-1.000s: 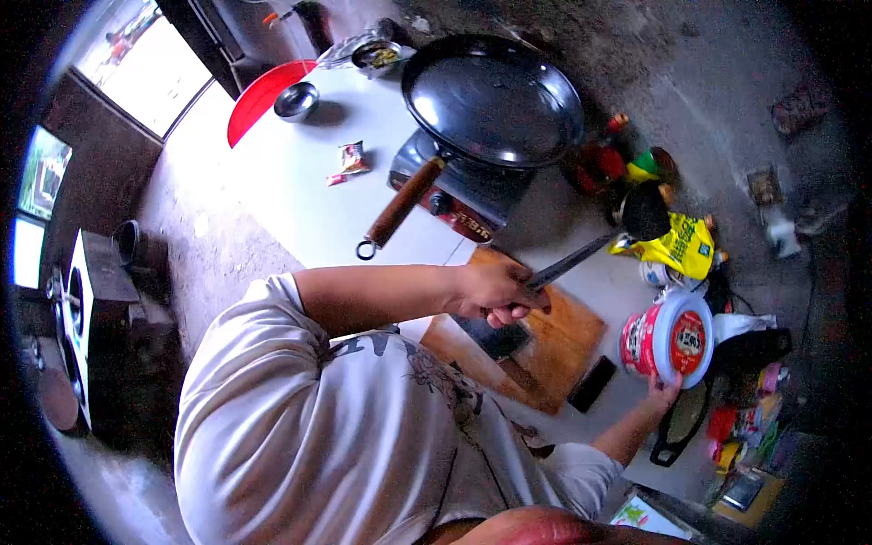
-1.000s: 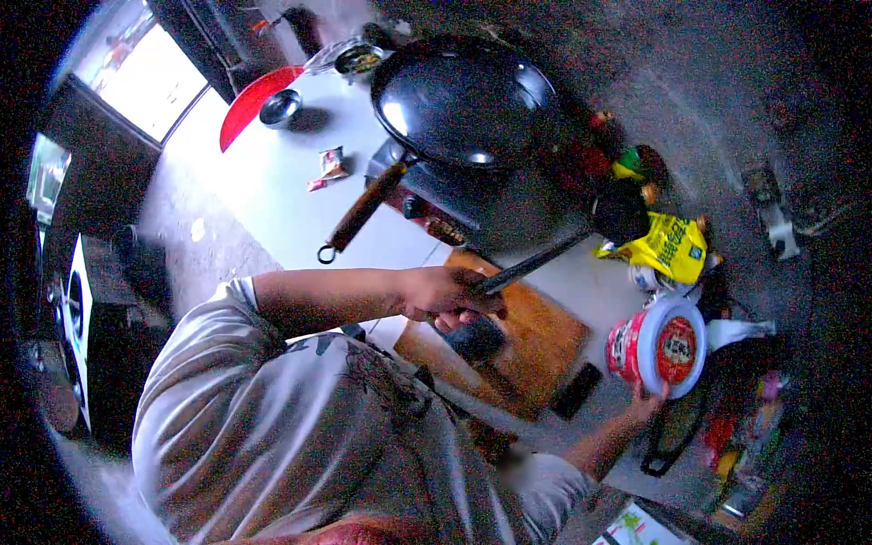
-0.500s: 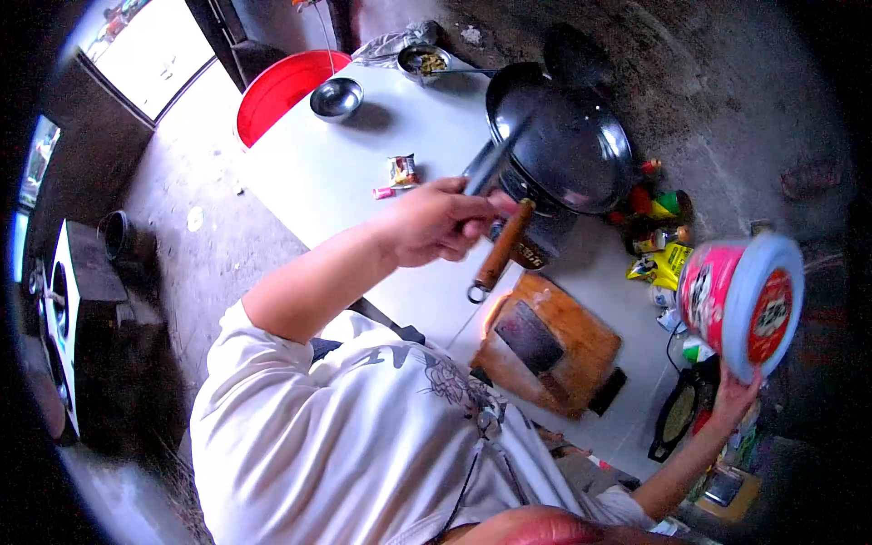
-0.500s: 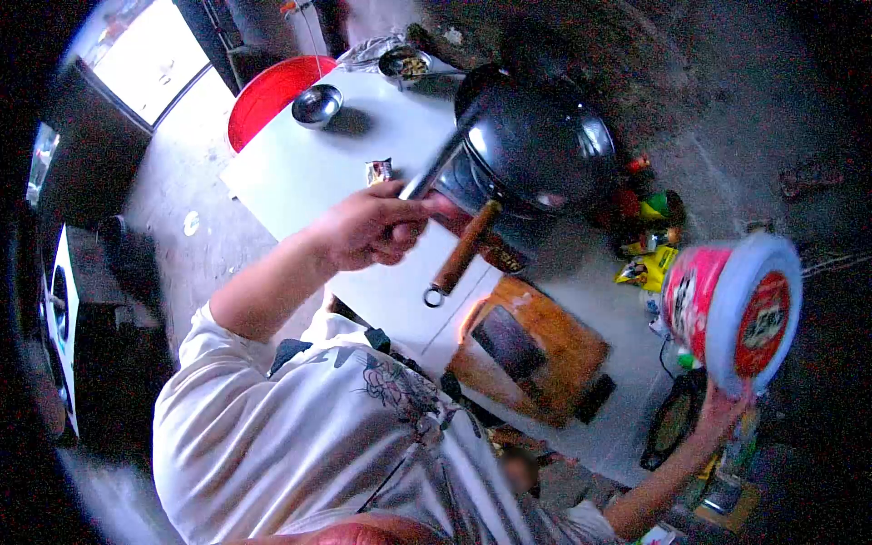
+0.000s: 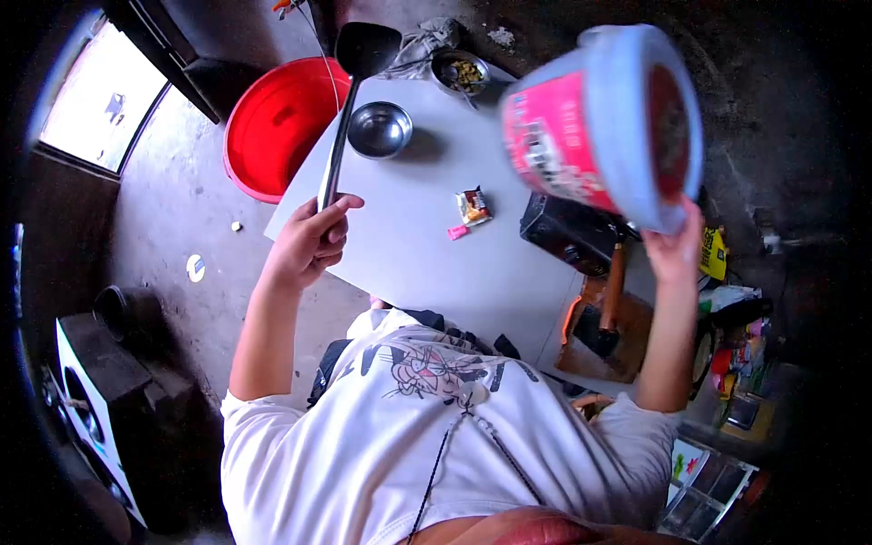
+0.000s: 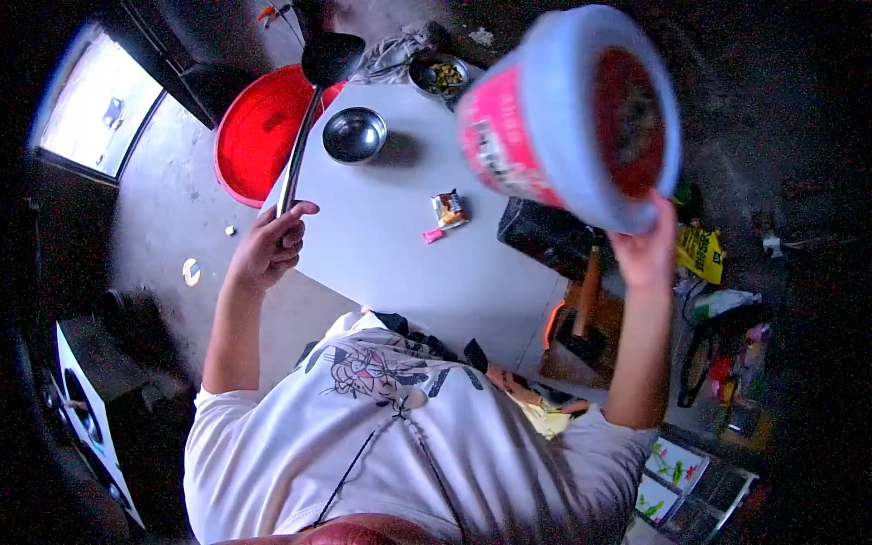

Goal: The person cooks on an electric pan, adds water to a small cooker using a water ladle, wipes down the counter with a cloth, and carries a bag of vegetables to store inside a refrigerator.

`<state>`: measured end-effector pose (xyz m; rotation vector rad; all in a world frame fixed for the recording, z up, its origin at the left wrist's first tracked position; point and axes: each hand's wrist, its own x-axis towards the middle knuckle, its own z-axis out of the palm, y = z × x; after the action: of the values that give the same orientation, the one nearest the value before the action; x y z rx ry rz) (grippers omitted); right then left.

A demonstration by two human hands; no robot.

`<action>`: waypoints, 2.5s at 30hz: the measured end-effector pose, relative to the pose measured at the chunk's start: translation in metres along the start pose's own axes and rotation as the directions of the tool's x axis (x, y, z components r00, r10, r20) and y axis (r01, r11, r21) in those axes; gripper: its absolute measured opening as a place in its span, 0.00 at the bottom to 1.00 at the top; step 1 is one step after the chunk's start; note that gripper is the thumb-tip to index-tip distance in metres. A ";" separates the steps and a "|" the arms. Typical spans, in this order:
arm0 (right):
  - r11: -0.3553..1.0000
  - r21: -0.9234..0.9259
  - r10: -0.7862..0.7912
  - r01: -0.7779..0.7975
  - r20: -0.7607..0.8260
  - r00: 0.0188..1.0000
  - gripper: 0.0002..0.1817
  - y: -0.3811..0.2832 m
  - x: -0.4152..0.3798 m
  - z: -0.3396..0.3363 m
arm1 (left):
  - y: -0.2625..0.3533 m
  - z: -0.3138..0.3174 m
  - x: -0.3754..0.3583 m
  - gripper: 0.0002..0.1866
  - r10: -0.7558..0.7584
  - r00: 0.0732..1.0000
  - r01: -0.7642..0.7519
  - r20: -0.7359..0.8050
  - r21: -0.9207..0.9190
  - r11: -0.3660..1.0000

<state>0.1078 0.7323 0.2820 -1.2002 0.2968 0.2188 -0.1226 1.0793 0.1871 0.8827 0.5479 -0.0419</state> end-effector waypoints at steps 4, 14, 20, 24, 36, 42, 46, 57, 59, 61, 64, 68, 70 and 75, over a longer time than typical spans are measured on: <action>0.967 -0.051 0.255 -0.250 0.121 0.959 0.25 0.081 0.017 0.044 | 0.020 -0.038 0.005 0.10 -0.001 1.000 0.000 -0.022 -0.019 1.000; 0.900 -0.330 0.311 -0.285 0.027 0.950 0.25 0.176 0.054 0.089 | 0.039 -0.077 0.034 0.11 -0.048 0.999 0.047 -0.007 -0.031 0.998; 0.891 -0.356 0.305 -0.281 0.012 0.952 0.23 0.188 0.077 0.096 | 0.036 -0.077 0.057 0.12 -0.079 0.996 0.080 0.033 -0.027 0.996; 0.917 -0.249 0.327 -0.311 0.025 0.945 0.24 0.207 0.082 0.099 | 0.033 -0.077 0.066 0.12 -0.081 0.994 0.083 0.078 -0.021 0.996; 0.940 -0.128 0.315 -0.317 -0.039 0.948 0.26 0.235 0.077 0.073 | 0.038 -0.058 0.074 0.13 -0.103 0.989 0.100 0.107 0.029 0.995; 0.951 -0.101 0.296 -0.293 0.023 0.955 0.26 0.226 0.080 0.079 | 0.041 -0.046 0.084 0.13 -0.132 0.978 0.124 0.163 0.058 0.991; 0.953 -0.009 0.303 -0.303 -0.025 0.953 0.24 0.233 0.081 0.079 | 0.045 -0.037 0.092 0.13 -0.169 0.967 0.156 0.189 0.081 0.984; 0.958 -0.277 0.047 -0.081 -0.124 0.991 0.29 0.232 0.048 0.045 | 0.035 -0.025 0.098 0.14 -0.277 0.923 0.242 0.269 0.156 0.958; 0.524 -0.815 -0.495 0.246 -0.057 0.867 0.31 0.227 0.027 0.067 | 0.034 -0.018 0.100 0.14 -0.324 0.888 0.275 0.327 0.187 0.943; -0.016 -0.918 -0.681 0.396 0.300 0.668 0.27 0.201 0.011 0.095 | 0.027 -0.003 0.105 0.13 -0.372 0.846 0.297 0.382 0.243 0.924; 0.262 -0.652 -0.394 0.712 0.601 0.696 0.21 0.189 0.014 0.104 | 0.023 0.023 0.113 0.11 -0.380 0.787 0.275 0.486 0.275 0.921; 0.883 -0.449 0.125 0.141 0.512 0.850 0.13 0.168 -0.007 0.166 | 0.019 0.050 0.129 0.11 -0.328 0.707 0.196 0.627 0.271 0.942; 0.947 -0.318 0.189 -0.038 0.461 0.867 0.10 0.156 -0.001 0.171 | 0.027 0.055 0.140 0.14 -0.212 0.651 -0.005 0.729 0.284 0.959; 0.935 -0.353 0.074 0.003 0.206 0.976 0.09 0.140 0.006 0.150 | 0.081 0.017 0.253 0.22 -0.386 0.690 -0.057 0.612 0.578 0.814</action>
<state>0.0846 0.9217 0.2060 -1.5121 0.0884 0.4461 0.1238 1.1665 0.1348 1.2918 -0.1527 -0.7403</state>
